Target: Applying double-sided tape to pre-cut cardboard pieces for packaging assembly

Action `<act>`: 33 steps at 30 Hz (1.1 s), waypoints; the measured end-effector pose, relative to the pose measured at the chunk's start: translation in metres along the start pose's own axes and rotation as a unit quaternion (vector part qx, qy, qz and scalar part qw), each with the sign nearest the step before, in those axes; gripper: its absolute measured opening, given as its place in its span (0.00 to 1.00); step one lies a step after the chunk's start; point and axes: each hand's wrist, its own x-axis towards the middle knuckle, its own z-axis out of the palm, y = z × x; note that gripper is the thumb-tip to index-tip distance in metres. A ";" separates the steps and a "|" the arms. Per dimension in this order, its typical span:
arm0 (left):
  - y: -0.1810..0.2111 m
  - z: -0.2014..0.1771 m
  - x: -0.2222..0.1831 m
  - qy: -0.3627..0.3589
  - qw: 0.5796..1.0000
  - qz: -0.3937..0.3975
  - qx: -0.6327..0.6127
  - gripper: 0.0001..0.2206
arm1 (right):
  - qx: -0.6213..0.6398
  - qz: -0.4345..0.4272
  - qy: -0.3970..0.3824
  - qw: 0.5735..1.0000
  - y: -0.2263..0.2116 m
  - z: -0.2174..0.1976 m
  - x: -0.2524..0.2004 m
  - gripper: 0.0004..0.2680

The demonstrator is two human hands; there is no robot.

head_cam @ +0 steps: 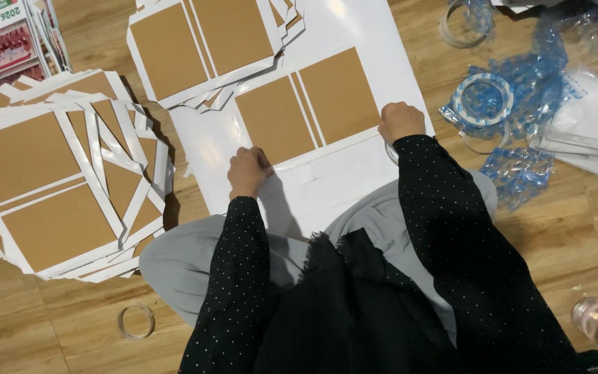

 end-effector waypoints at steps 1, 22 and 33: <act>0.000 0.000 0.000 0.000 1.000 0.000 0.000 0.09 | 0.000 0.000 0.000 1.000 -0.001 0.002 0.000 0.07; 0.094 0.066 -0.062 0.110 0.947 0.258 0.156 0.27 | -0.074 -0.018 0.045 0.996 -0.009 0.009 -0.004 0.03; 0.051 0.064 -0.063 0.212 0.957 0.088 0.178 0.21 | -0.036 -0.005 0.050 0.998 -0.005 0.012 0.000 0.05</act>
